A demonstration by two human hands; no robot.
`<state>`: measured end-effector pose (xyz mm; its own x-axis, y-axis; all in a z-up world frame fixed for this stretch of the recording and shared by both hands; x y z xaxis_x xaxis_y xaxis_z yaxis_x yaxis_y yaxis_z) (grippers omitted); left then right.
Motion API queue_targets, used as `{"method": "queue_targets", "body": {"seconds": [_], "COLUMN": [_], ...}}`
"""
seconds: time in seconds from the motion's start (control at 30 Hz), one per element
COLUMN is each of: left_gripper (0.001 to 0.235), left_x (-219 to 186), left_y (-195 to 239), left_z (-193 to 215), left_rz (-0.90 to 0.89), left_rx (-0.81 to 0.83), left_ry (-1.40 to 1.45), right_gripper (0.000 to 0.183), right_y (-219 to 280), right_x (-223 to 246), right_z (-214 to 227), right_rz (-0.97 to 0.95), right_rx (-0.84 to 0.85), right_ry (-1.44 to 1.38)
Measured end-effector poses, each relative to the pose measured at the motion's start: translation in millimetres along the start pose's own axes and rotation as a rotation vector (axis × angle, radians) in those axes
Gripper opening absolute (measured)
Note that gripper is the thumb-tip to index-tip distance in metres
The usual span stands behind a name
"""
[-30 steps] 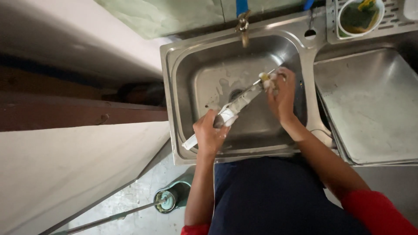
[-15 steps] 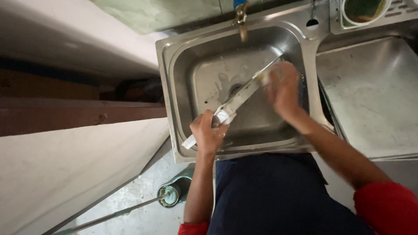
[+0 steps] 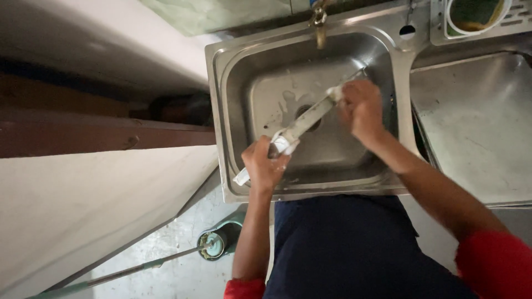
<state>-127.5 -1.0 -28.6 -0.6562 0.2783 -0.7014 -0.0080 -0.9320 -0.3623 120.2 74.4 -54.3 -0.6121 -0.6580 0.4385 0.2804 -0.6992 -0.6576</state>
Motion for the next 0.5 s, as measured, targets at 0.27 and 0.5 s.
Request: {"method": "queue_targets", "body": {"seconds": [0.27, 0.5], "left_gripper": [0.034, 0.034], "left_x": [-22, -35], "left_y": [-7, -14], "left_z": [2, 4], "left_rz": [-0.030, -0.034], "left_rx": [0.008, 0.017], "left_ry": [-0.068, -0.114], "right_gripper": [0.013, 0.015], "right_y": [7, 20], "right_x": [7, 5], "right_z": [-13, -19], "right_rz": [-0.037, -0.037], "right_rx": [0.099, 0.144], "right_ry": [-0.084, -0.200]}}
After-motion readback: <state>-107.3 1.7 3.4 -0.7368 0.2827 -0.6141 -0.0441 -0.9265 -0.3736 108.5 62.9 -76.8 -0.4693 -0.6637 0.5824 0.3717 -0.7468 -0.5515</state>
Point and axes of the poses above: each hand's wrist, its own y-axis away from the middle knuckle, its own z-axis out of the back of the hand, x = y × z, the point moved 6 cm from there along -y, towards the middle knuckle, and after that the axes turned 8 degrees about x, right-handed, at the moved point
